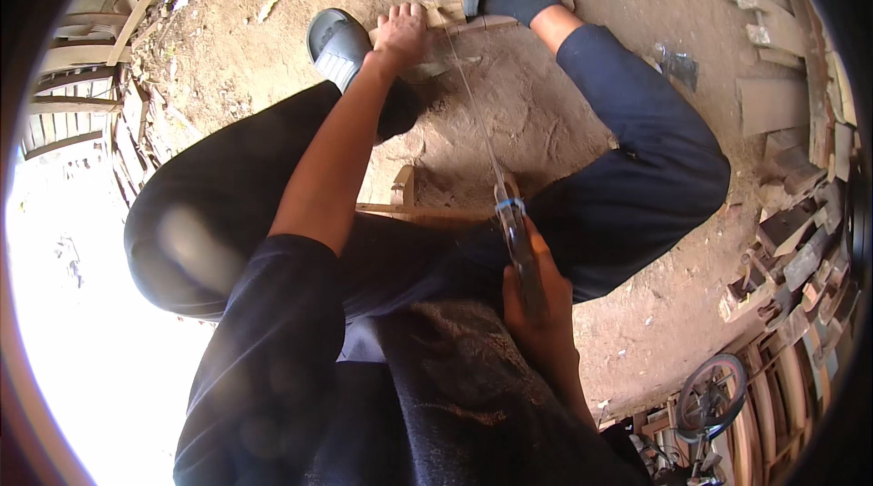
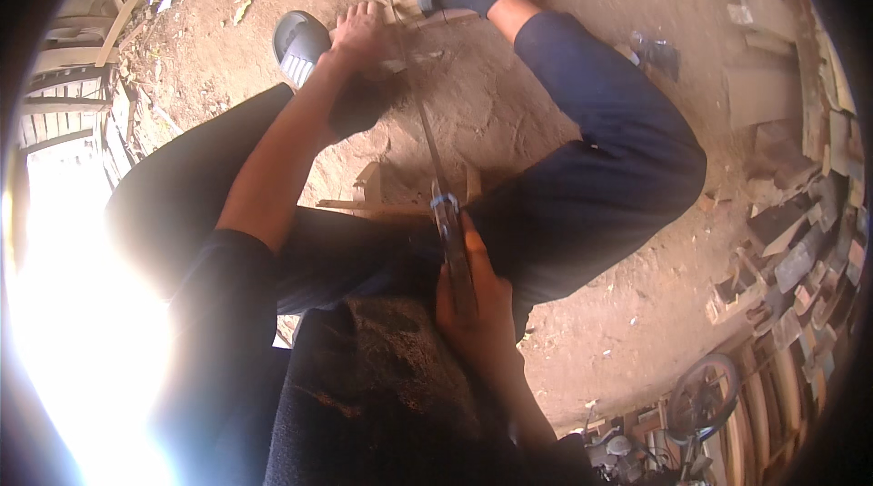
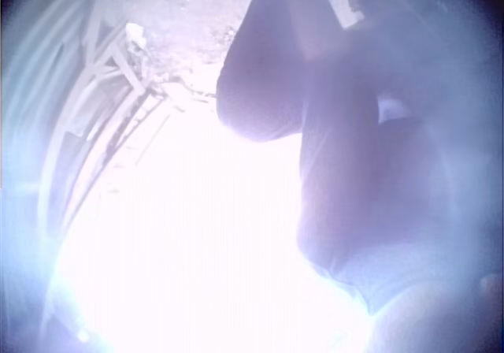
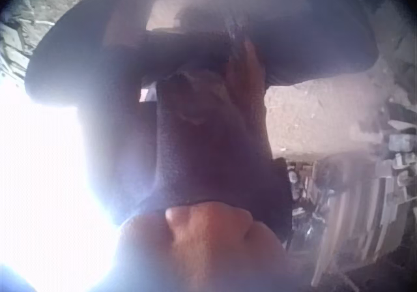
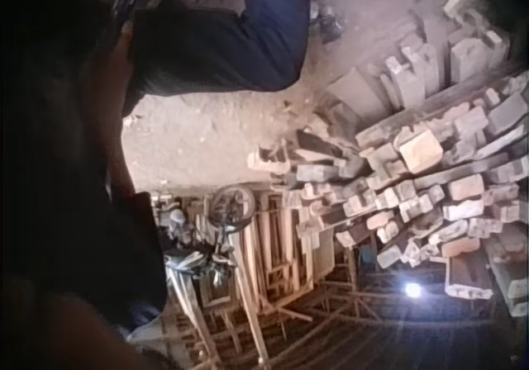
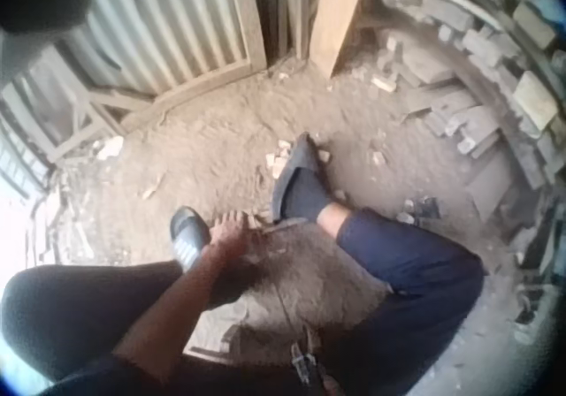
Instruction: The person sits on the ground and uses a hand axe to split small pieces of wood into smaller blocks. They then use a hand saw to cut the wood pieces further. The cut pieces are placed on the ground nearby.
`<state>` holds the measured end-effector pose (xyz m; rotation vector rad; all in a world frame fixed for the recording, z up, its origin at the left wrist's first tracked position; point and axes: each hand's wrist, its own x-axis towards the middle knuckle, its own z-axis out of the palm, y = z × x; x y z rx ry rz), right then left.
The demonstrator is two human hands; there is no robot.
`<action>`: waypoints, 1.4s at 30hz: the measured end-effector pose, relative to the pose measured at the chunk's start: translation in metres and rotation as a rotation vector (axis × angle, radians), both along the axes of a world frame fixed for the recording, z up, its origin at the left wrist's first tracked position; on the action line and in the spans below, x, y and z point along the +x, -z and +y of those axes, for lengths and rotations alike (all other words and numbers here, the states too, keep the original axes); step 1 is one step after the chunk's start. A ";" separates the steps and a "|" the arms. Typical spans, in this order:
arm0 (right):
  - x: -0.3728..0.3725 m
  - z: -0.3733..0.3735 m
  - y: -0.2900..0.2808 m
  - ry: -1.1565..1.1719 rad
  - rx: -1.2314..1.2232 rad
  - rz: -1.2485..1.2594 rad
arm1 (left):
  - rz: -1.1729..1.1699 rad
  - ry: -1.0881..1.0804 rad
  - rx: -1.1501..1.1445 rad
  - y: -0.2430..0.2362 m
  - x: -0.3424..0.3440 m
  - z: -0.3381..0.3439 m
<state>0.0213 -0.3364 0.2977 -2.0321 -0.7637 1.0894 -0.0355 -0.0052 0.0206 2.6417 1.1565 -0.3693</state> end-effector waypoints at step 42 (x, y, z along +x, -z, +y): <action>-0.001 -0.002 0.023 -0.071 0.145 -0.033 | -0.106 -0.060 0.043 0.005 -0.001 -0.003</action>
